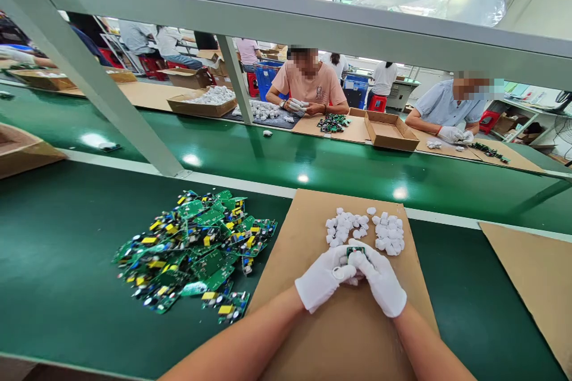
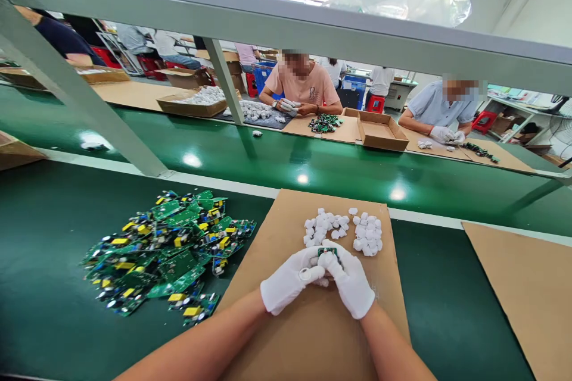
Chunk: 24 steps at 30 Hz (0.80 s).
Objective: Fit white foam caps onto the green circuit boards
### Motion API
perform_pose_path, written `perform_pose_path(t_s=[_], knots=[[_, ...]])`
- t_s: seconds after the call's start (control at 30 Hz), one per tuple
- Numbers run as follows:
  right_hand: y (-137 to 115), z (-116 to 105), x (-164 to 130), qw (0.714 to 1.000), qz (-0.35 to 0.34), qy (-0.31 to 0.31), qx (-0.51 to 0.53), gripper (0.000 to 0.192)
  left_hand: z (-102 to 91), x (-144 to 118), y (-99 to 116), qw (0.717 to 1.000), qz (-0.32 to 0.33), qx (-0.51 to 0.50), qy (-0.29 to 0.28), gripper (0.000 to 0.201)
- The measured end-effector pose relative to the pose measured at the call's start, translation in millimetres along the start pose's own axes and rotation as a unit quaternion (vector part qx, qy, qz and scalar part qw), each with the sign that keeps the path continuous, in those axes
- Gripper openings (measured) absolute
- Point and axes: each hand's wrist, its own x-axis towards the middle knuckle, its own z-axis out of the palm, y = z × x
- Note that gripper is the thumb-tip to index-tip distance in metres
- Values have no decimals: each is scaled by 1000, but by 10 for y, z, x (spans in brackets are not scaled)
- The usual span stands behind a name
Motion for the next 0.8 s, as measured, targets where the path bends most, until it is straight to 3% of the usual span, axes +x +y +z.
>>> perform_pose_path(t_s=[0.13,0.33,0.43,0.53,0.67,0.73,0.8], knots=[[10,-11,14,1000,-4,-5,-14,43,-20,7,5,1000,-14,22,-3,40],[23,-49,39,999,-38,5,-15,45,-35,15,85,997,-18,5,81,32],[63,-61,53,997,-29,49,-57,45,-68,9,192,986,29,-16,160,36],[109,-20,69,984,-62,67,-150,41,-183,86,316,976,84,12,200,36],[144,35,106,963,-148,24,-223,43,-483,453,497,946,99,165,260,60],[160,30,129,961,-149,17,-231,44,-662,728,588,899,73,338,267,65],[179,10,150,962,-144,23,-231,43,-830,1001,672,866,46,412,282,62]])
